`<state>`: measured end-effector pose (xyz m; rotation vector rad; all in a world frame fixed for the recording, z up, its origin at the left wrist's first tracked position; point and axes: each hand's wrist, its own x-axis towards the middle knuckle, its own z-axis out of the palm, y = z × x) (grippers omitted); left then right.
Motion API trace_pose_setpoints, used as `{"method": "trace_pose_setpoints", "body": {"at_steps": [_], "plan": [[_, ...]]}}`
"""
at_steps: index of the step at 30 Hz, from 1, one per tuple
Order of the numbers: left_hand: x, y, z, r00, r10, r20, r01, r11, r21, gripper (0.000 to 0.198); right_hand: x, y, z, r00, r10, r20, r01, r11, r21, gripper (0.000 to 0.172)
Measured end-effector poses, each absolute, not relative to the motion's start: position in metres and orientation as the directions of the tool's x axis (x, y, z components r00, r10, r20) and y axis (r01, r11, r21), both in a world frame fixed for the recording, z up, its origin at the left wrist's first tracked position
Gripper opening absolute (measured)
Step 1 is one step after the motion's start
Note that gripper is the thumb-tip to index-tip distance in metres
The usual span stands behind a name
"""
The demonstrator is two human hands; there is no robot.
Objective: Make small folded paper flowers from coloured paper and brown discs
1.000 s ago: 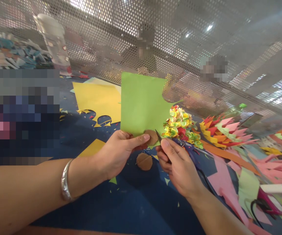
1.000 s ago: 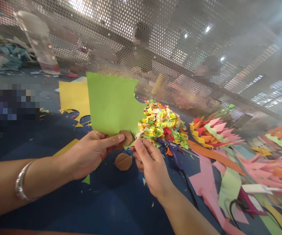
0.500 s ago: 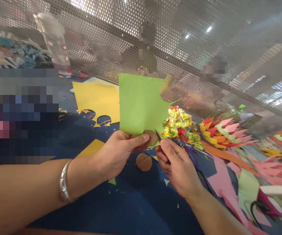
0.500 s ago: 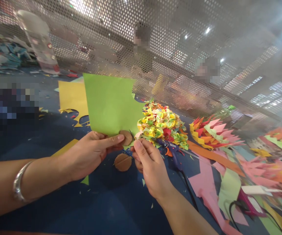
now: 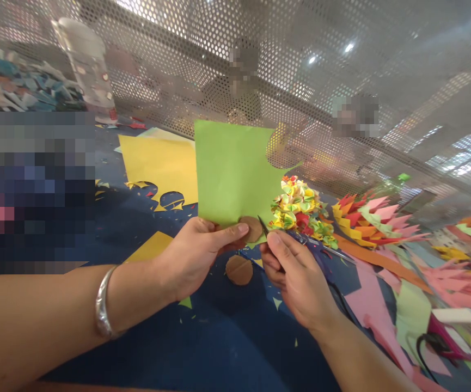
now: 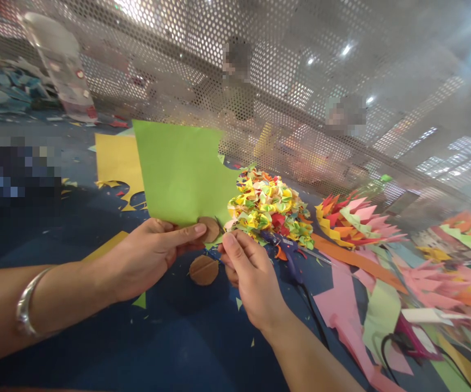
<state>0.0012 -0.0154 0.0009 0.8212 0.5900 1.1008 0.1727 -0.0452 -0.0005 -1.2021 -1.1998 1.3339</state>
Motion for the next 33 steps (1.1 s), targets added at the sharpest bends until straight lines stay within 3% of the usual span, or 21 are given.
{"method": "trace_pose_setpoints", "body": {"at_steps": [9, 22, 28, 33], "plan": [[-0.001, -0.009, 0.002, 0.285, 0.957, 0.061, -0.416, 0.066, 0.907, 0.022, 0.178, -0.044, 0.003, -0.106, 0.993, -0.045, 0.082, -0.037, -0.996, 0.034], [-0.004, -0.004, 0.005, 0.25, 0.953, 0.173, -0.2, -0.125, 0.972, 0.018, 0.18, -0.045, 0.004, -0.107, 0.994, -0.02, 0.13, -0.006, -0.991, 0.035], [-0.001, -0.007, 0.012, 0.305, 0.9, 0.311, -0.375, -0.187, 0.908, 0.008, 0.179, -0.047, 0.004, -0.113, 0.993, -0.019, 0.13, -0.004, -0.991, 0.035], [0.0, -0.007, 0.011, 0.322, 0.887, 0.33, -0.391, -0.193, 0.9, 0.006, 0.179, -0.045, 0.004, -0.11, 0.994, -0.027, 0.139, -0.012, -0.99, 0.036]]}}
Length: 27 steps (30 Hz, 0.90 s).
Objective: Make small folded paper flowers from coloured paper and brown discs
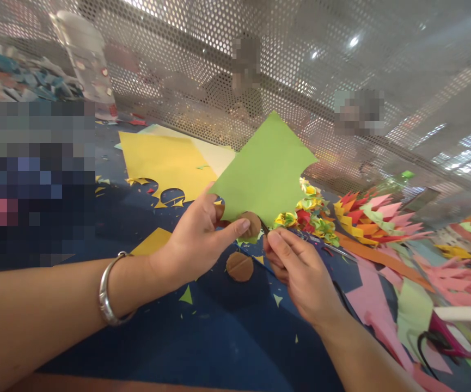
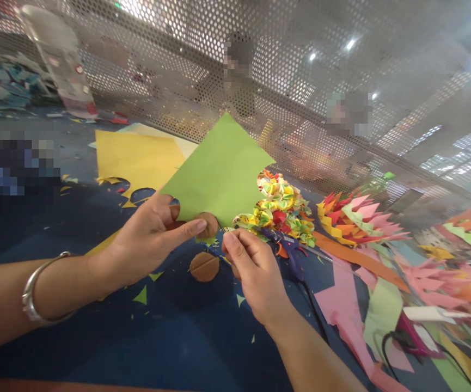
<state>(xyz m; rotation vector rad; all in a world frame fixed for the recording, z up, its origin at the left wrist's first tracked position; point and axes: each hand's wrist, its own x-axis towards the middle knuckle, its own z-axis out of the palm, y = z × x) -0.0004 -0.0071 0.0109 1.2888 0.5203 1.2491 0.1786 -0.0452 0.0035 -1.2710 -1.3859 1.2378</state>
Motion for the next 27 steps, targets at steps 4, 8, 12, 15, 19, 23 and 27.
{"method": "trace_pose_setpoints", "body": {"at_steps": [4, 8, 12, 15, 19, 23, 27], "plan": [[-0.002, -0.005, 0.003, 0.306, 0.884, 0.354, -0.395, -0.22, 0.892, 0.016, 0.18, -0.045, 0.004, -0.112, 0.994, -0.023, 0.156, -0.005, -0.988, 0.036], [-0.002, -0.003, -0.002, 0.301, 0.87, 0.39, -0.366, -0.272, 0.89, 0.031, 0.18, -0.045, 0.004, -0.109, 0.994, -0.025, 0.163, -0.007, -0.987, 0.035], [-0.002, -0.003, -0.002, 0.299, 0.872, 0.389, -0.334, -0.286, 0.898, 0.042, 0.18, -0.046, 0.004, -0.1, 0.994, -0.035, 0.176, -0.017, -0.984, 0.036], [-0.002, -0.002, -0.002, 0.286, 0.874, 0.393, -0.303, -0.307, 0.902, 0.042, 0.18, -0.046, 0.004, -0.092, 0.995, -0.036, 0.184, -0.018, -0.983, 0.037], [-0.001, -0.002, -0.002, 0.305, 0.872, 0.383, -0.329, -0.28, 0.902, 0.038, 0.18, -0.046, 0.004, -0.09, 0.995, -0.034, 0.182, -0.017, -0.983, 0.036], [0.0, -0.002, -0.002, 0.327, 0.867, 0.376, -0.337, -0.265, 0.903, 0.042, 0.18, -0.045, 0.005, -0.093, 0.995, -0.028, 0.186, -0.01, -0.983, 0.037], [0.0, -0.001, -0.002, 0.334, 0.868, 0.367, -0.339, -0.253, 0.906, 0.045, 0.181, -0.045, 0.005, -0.095, 0.995, -0.023, 0.201, -0.004, -0.98, 0.038]]}}
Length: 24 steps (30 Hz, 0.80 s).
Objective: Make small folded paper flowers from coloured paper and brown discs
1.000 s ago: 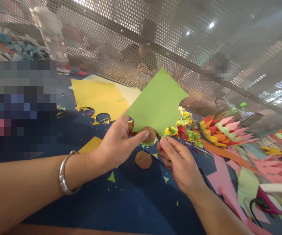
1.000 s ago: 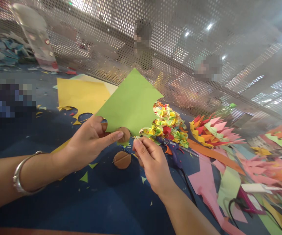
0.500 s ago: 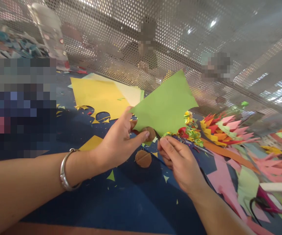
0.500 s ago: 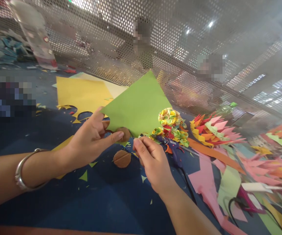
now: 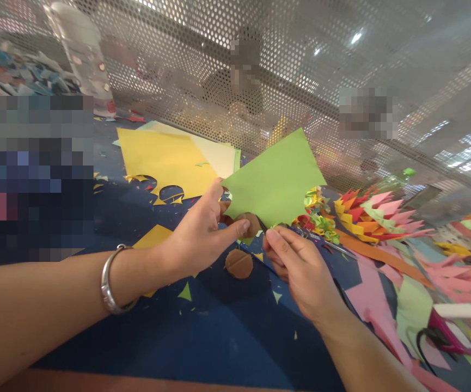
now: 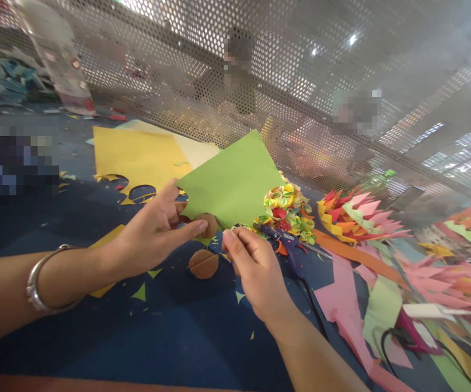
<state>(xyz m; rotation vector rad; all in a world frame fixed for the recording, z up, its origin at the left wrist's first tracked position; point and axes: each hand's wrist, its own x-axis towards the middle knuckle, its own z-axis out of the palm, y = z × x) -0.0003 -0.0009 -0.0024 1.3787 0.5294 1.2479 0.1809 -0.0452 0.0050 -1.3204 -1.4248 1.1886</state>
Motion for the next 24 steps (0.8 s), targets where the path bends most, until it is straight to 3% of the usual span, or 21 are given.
{"method": "trace_pose_setpoints", "body": {"at_steps": [24], "plan": [[-0.0048, 0.0016, -0.0062, 0.397, 0.843, 0.363, -0.219, -0.297, 0.929, 0.039, 0.1842, -0.0439, 0.0011, -0.07, 0.997, -0.021, 0.266, -0.002, -0.964, 0.039]]}}
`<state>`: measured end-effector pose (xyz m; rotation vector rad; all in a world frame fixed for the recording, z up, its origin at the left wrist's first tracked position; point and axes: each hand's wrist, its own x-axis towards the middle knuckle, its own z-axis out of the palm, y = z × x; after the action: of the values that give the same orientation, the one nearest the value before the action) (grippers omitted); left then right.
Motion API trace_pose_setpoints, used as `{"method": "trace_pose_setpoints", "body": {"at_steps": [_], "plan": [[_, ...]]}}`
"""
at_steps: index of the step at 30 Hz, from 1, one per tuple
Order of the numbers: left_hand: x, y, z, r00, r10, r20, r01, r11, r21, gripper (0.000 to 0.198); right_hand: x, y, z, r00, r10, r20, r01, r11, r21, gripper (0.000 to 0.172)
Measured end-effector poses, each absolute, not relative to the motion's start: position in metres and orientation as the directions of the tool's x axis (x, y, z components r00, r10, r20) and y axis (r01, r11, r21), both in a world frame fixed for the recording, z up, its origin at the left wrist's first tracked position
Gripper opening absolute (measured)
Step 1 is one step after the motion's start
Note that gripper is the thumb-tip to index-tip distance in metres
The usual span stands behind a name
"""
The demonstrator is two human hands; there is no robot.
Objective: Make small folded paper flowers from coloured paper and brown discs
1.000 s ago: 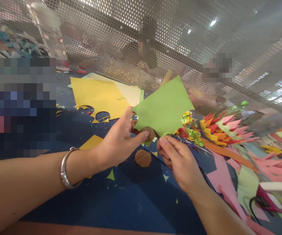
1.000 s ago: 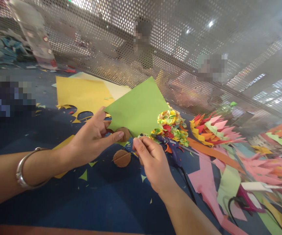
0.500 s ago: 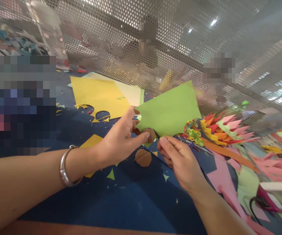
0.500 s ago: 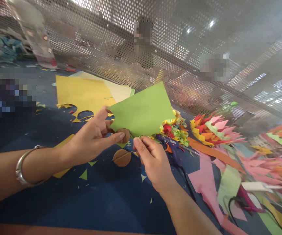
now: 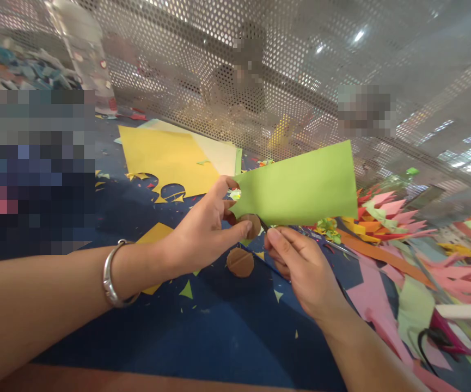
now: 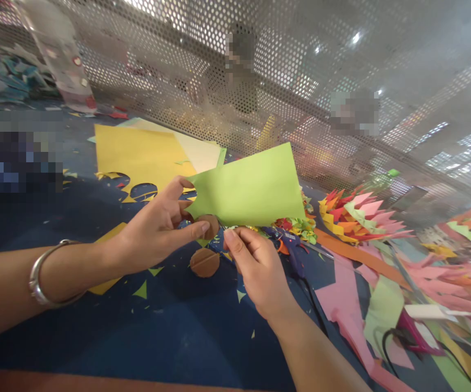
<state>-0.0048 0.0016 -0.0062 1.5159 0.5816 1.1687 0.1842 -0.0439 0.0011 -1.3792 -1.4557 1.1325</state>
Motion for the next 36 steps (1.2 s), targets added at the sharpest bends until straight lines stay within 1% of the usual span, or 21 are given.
{"method": "trace_pose_setpoints", "body": {"at_steps": [4, 8, 11, 16, 18, 20, 22, 24, 25, 27, 29, 32, 34, 36], "plan": [[-0.005, 0.002, -0.005, 0.388, 0.854, 0.347, -0.217, -0.282, 0.935, 0.04, 0.184, -0.045, 0.003, -0.08, 0.996, -0.037, 0.238, -0.017, -0.971, 0.038], [-0.006, 0.008, -0.009, 0.32, 0.878, 0.356, -0.224, -0.295, 0.929, 0.039, 0.184, -0.047, 0.004, -0.105, 0.992, -0.067, 0.167, -0.048, -0.985, 0.038], [-0.007, 0.01, -0.01, 0.314, 0.883, 0.349, -0.214, -0.292, 0.932, 0.039, 0.183, -0.047, 0.003, -0.084, 0.996, -0.033, 0.139, -0.021, -0.99, 0.035], [-0.006, 0.001, -0.004, 0.371, 0.879, 0.3, -0.166, -0.255, 0.953, 0.043, 0.177, -0.044, 0.001, -0.009, 0.995, 0.1, 0.251, 0.099, -0.963, 0.025], [-0.006, -0.002, -0.002, 0.397, 0.868, 0.299, -0.156, -0.257, 0.954, 0.045, 0.175, -0.043, 0.001, -0.008, 0.988, 0.152, 0.301, 0.147, -0.942, 0.021], [-0.005, -0.004, -0.002, 0.415, 0.857, 0.305, -0.179, -0.251, 0.951, 0.048, 0.173, -0.043, 0.001, -0.017, 0.985, 0.17, 0.332, 0.166, -0.929, 0.019], [-0.004, -0.005, -0.001, 0.422, 0.863, 0.276, -0.225, -0.195, 0.955, 0.05, 0.173, -0.044, 0.003, -0.013, 0.987, 0.16, 0.335, 0.155, -0.929, 0.018], [-0.003, -0.007, -0.002, 0.427, 0.885, 0.186, -0.288, -0.062, 0.956, 0.052, 0.172, -0.046, 0.005, 0.001, 0.988, 0.155, 0.313, 0.147, -0.938, 0.018], [-0.001, -0.007, -0.002, 0.433, 0.892, 0.131, -0.334, 0.024, 0.942, 0.051, 0.172, -0.047, 0.005, 0.009, 0.986, 0.164, 0.301, 0.154, -0.941, 0.017], [0.001, -0.008, -0.002, 0.465, 0.885, 0.034, -0.409, 0.18, 0.894, 0.039, 0.172, -0.048, 0.006, 0.02, 0.982, 0.187, 0.291, 0.174, -0.941, 0.017], [0.002, -0.009, -0.002, 0.488, 0.873, -0.013, -0.436, 0.256, 0.863, 0.025, 0.172, -0.048, 0.005, 0.024, 0.979, 0.202, 0.297, 0.186, -0.936, 0.017], [0.001, -0.006, -0.002, 0.443, 0.896, -0.018, -0.408, 0.219, 0.886, 0.017, 0.173, -0.047, 0.003, 0.019, 0.984, 0.176, 0.287, 0.164, -0.944, 0.02], [0.0, -0.003, -0.002, 0.395, 0.918, 0.022, -0.4, 0.151, 0.904, 0.016, 0.174, -0.047, 0.001, -0.004, 0.989, 0.15, 0.242, 0.147, -0.959, 0.025], [-0.002, 0.001, -0.003, 0.383, 0.922, 0.06, -0.385, 0.101, 0.917, 0.016, 0.176, -0.048, 0.0, -0.037, 0.992, 0.117, 0.198, 0.123, -0.973, 0.032]]}}
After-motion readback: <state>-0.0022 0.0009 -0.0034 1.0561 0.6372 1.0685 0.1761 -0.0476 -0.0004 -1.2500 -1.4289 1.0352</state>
